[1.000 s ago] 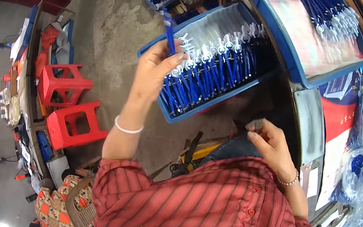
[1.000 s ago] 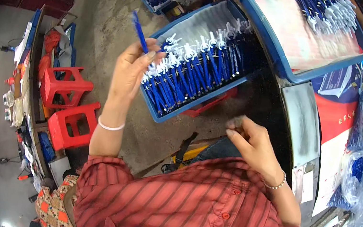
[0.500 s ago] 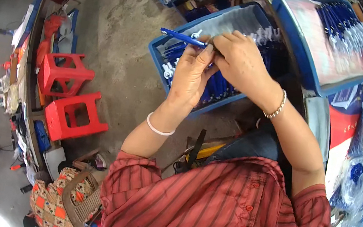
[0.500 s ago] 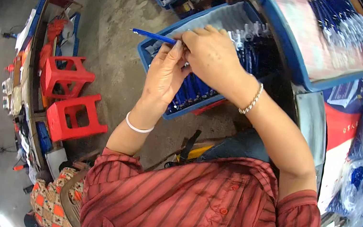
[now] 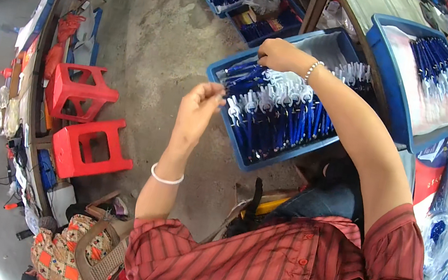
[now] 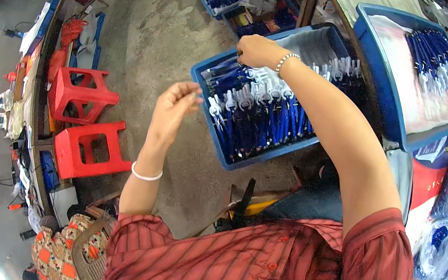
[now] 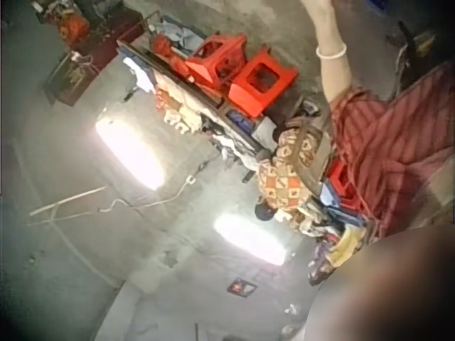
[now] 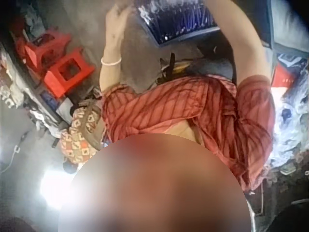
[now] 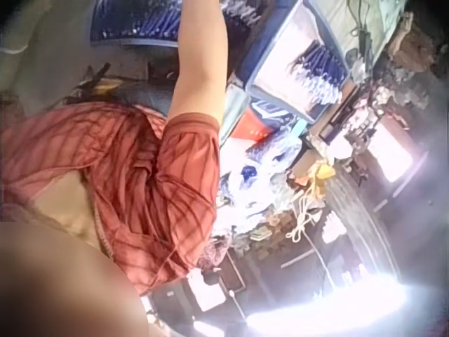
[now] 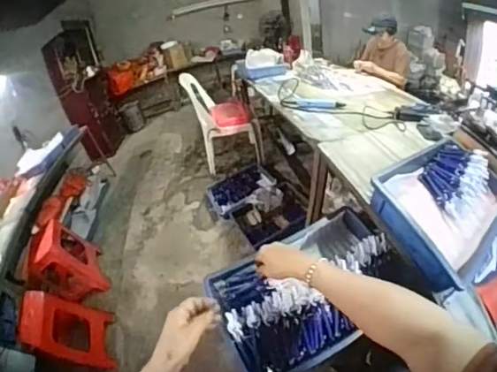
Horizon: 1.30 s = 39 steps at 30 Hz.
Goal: Manually assembling drafting compass components at a workstation.
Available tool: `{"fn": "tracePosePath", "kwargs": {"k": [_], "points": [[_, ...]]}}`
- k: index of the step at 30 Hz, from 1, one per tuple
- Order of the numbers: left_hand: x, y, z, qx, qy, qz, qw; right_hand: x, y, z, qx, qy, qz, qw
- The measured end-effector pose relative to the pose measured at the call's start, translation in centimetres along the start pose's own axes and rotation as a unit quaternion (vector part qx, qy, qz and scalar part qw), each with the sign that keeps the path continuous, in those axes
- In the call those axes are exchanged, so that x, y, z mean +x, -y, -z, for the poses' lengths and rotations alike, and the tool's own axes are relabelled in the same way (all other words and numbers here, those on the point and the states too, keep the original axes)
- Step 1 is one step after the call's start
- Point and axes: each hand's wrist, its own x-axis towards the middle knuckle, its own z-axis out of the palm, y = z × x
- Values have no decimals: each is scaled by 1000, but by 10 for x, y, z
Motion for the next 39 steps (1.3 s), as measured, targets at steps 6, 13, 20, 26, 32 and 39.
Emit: {"fn": "tracePosePath", "kwargs": {"k": [6, 13, 20, 26, 32, 39], "points": [[-5, 11, 0, 178, 17, -98, 979, 29, -12, -22, 28, 78, 29, 996], [71, 37, -17, 377, 1, -290, 879, 28, -19, -33, 35, -19, -9, 999], [108, 53, -34, 492, 47, -244, 835, -63, 0, 29, 118, -202, -3, 972], [107, 24, -49, 533, 22, -257, 805, -246, 32, 31, 284, -194, -60, 937], [46, -77, -127, 379, 78, -350, 853, -370, 22, -101, 223, -69, -151, 961], [11, -169, -258, 249, 277, -408, 833, -441, -6, -195, 238, -16, -202, 950]]}}
